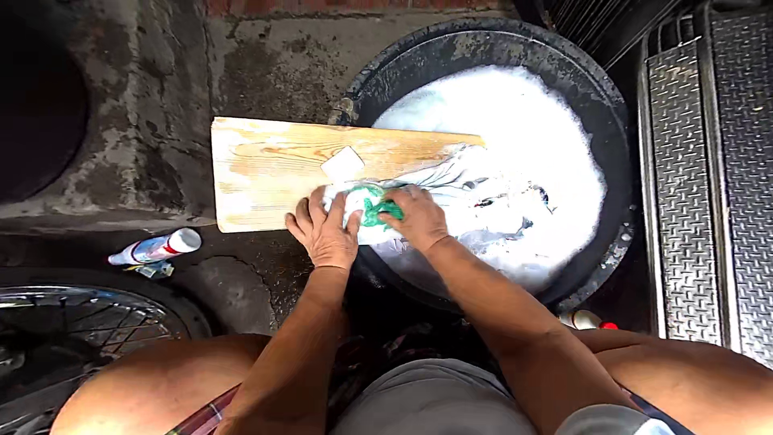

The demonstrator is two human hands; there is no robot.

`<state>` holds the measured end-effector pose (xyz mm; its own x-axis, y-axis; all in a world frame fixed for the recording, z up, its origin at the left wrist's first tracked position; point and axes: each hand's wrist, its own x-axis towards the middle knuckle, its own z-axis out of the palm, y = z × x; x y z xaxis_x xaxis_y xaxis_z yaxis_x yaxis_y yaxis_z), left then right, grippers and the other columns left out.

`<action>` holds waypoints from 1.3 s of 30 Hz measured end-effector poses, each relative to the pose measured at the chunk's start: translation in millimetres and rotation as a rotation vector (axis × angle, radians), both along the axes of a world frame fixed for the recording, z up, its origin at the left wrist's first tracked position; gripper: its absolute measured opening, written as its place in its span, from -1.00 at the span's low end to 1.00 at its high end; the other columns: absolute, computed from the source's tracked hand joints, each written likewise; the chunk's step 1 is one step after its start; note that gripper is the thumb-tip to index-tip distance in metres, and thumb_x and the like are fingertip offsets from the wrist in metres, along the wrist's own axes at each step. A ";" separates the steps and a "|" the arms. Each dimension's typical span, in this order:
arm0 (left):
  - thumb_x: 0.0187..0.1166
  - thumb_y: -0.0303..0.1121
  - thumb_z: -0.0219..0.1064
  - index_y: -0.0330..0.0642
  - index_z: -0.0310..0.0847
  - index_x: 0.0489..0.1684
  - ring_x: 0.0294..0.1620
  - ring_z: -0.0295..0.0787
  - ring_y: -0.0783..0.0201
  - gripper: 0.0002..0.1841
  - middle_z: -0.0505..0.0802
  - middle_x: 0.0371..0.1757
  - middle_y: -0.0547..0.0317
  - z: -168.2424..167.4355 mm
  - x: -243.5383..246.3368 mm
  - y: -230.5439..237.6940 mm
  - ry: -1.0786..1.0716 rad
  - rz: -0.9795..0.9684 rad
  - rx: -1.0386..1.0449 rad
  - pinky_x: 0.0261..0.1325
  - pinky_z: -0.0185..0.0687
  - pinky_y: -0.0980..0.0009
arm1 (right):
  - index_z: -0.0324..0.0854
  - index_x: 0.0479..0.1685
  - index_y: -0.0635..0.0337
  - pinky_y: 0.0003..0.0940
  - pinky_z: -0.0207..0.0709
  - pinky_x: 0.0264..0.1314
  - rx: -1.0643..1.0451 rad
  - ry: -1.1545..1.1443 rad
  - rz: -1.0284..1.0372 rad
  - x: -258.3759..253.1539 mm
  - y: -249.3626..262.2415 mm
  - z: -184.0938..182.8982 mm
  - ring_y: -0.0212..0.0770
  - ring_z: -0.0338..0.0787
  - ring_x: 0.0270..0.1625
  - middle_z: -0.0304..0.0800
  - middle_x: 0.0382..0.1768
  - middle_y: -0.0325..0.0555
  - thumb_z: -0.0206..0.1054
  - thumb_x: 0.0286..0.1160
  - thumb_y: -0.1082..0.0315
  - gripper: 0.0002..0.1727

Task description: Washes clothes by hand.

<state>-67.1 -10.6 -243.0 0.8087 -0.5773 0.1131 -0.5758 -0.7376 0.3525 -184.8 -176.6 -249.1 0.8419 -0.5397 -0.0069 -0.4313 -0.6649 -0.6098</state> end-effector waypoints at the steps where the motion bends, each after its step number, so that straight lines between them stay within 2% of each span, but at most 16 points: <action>1: 0.70 0.13 0.19 0.27 0.62 0.50 0.78 0.14 -0.35 -0.53 0.45 0.75 -0.02 -15.7 -0.9 2.5 -0.048 -0.023 0.015 0.67 -0.29 -0.58 | 0.76 0.31 -0.12 0.27 0.68 0.23 -0.127 0.033 0.026 -11.0 -10.8 -12.2 0.22 0.72 0.42 0.77 0.34 0.09 0.43 0.51 -0.14 -0.51; 4: 0.65 -0.08 0.20 0.21 0.76 0.21 0.79 0.15 -0.37 -0.69 0.60 0.65 0.10 -37.0 1.7 1.9 -0.104 -0.059 -0.093 0.59 -0.48 -0.69 | 0.73 0.36 0.03 0.38 0.63 0.27 -0.206 0.220 -0.192 -63.1 -77.1 -35.4 0.33 0.70 0.43 0.72 0.38 0.25 0.38 0.57 -0.01 -0.52; 7: 0.65 -0.15 0.15 0.15 0.76 0.11 0.79 0.18 -0.29 -0.72 0.66 0.58 0.18 -51.1 5.6 -6.4 -0.136 -0.043 -0.190 0.59 -0.47 -0.66 | 0.63 0.44 0.09 0.52 0.47 0.29 -0.003 0.319 -0.613 -71.4 -119.6 -30.0 0.40 0.64 0.45 0.62 0.44 0.31 0.21 0.68 -0.17 -0.40; 10: 0.66 -0.13 0.15 0.07 0.74 0.12 0.79 0.17 -0.29 -0.71 0.66 0.58 0.16 -50.9 3.8 -7.4 -0.118 -0.027 -0.176 0.60 -0.46 -0.64 | 0.81 0.16 0.19 0.20 0.57 0.45 -0.101 0.066 -0.367 -17.4 -40.5 -24.0 0.20 0.74 0.38 0.81 0.24 0.20 0.34 0.59 -0.06 -0.50; 13: 0.69 -0.05 0.15 -0.01 0.72 0.09 0.78 0.20 -0.31 -0.67 0.66 0.57 0.07 -47.0 5.6 -8.6 -0.129 -0.026 -0.170 0.61 -0.47 -0.64 | 0.88 -0.08 0.00 0.17 0.69 0.19 -0.206 -0.113 -0.020 32.3 29.7 -20.3 0.16 0.80 0.26 0.88 0.09 0.04 0.49 0.41 0.01 -0.69; 16: 0.69 -0.05 0.16 -0.01 0.74 0.02 0.76 0.25 -0.26 -0.69 0.68 0.54 0.11 -49.8 4.6 -6.3 -0.159 -0.021 -0.151 0.62 -0.42 -0.61 | 0.86 0.10 0.07 0.25 0.69 0.23 -0.321 0.011 -0.039 -5.5 -26.8 -35.2 0.24 0.82 0.30 0.86 0.22 0.14 0.49 0.40 0.07 -0.62; 18: 0.67 -0.08 0.13 0.02 0.73 -0.01 0.75 0.27 -0.24 -0.71 0.69 0.53 0.13 -52.0 5.6 -8.4 -0.189 -0.015 -0.169 0.62 -0.39 -0.59 | 0.76 0.29 0.10 0.42 0.57 0.31 -0.289 0.313 -0.212 -45.2 -92.7 -33.6 0.37 0.70 0.42 0.75 0.35 0.25 0.43 0.49 0.02 -0.52; 20: 0.65 -0.10 0.14 0.07 0.74 0.00 0.73 0.30 -0.22 -0.73 0.71 0.51 0.14 -53.9 6.5 -9.4 -0.197 0.001 -0.201 0.64 -0.39 -0.57 | 0.72 0.36 0.10 0.60 0.44 0.28 -0.185 0.445 -0.415 -55.3 -127.9 -30.4 0.51 0.59 0.46 0.66 0.40 0.37 0.36 0.52 0.00 -0.48; 22: 0.64 -0.11 0.13 0.13 0.71 0.12 0.74 0.29 -0.22 -0.72 0.70 0.51 0.16 -52.6 7.3 -11.1 -0.191 0.003 -0.203 0.64 -0.42 -0.57 | 0.76 0.26 0.16 0.47 0.51 0.31 -0.186 0.348 -0.398 -29.2 -101.9 -22.5 0.40 0.67 0.41 0.74 0.31 0.30 0.33 0.53 0.01 -0.51; 24: 0.65 -0.13 0.11 0.15 0.71 0.17 0.75 0.26 -0.24 -0.70 0.69 0.53 0.15 -50.9 5.5 -12.0 -0.168 -0.002 -0.191 0.64 -0.46 -0.58 | 0.81 0.12 0.18 0.24 0.57 0.42 -0.185 0.145 -0.208 12.6 -35.2 -11.5 0.23 0.74 0.40 0.82 0.24 0.19 0.38 0.50 0.05 -0.57; 26: 0.69 -0.14 0.09 0.13 0.73 0.08 0.72 0.32 -0.23 -0.72 0.71 0.51 0.14 -50.7 4.3 -12.3 -0.189 -0.005 -0.207 0.64 -0.41 -0.58 | 0.84 0.01 0.09 0.24 0.63 0.22 -0.172 0.020 0.011 41.3 16.0 -6.2 0.23 0.74 0.33 0.83 0.18 0.12 0.45 0.42 0.07 -0.65; 27: 0.69 -0.15 0.09 0.12 0.74 0.03 0.70 0.36 -0.21 -0.73 0.73 0.49 0.15 -51.9 4.2 -11.1 -0.199 -0.009 -0.221 0.65 -0.38 -0.57 | 0.85 -0.01 0.05 0.25 0.65 0.14 -0.196 -0.012 0.060 44.6 20.2 -10.2 0.26 0.75 0.28 0.83 0.15 0.11 0.48 0.39 0.06 -0.67; 29: 0.68 -0.16 0.10 0.13 0.76 0.00 0.71 0.37 -0.17 -0.73 0.74 0.48 0.18 -53.4 5.8 -10.7 -0.200 -0.018 -0.237 0.66 -0.39 -0.55 | 0.85 0.06 0.07 0.30 0.64 0.22 -0.283 0.011 0.027 37.5 -13.9 -22.4 0.34 0.75 0.30 0.84 0.19 0.19 0.48 0.40 0.08 -0.64; 33: 0.66 -0.12 0.14 0.17 0.79 -0.03 0.71 0.37 -0.12 -0.74 0.75 0.47 0.24 -56.2 7.1 -11.2 -0.199 -0.010 -0.249 0.65 -0.39 -0.55 | 0.69 0.38 0.15 0.45 0.47 0.35 -0.227 0.296 -0.255 43.7 -96.9 -5.8 0.51 0.56 0.47 0.59 0.43 0.42 0.33 0.56 0.06 -0.50; 36: 0.66 -0.12 0.14 0.15 0.80 -0.04 0.70 0.39 -0.14 -0.73 0.76 0.46 0.23 -55.6 7.4 -12.9 -0.189 -0.008 -0.251 0.64 -0.36 -0.57 | 0.78 0.18 0.15 0.27 0.48 0.42 -0.224 0.101 -0.112 92.2 -57.8 27.7 0.33 0.62 0.42 0.68 0.34 0.26 0.31 0.56 -0.06 -0.50; 39: 0.63 -0.13 0.13 0.07 0.76 -0.06 0.70 0.38 -0.16 -0.73 0.76 0.45 0.17 -54.6 5.0 -10.9 -0.209 -0.007 -0.210 0.64 -0.33 -0.56 | 0.78 0.26 -0.13 0.37 0.32 0.49 -0.087 0.137 0.080 135.2 9.1 35.8 0.24 0.37 0.68 0.52 0.64 -0.11 0.29 0.55 -0.21 -0.50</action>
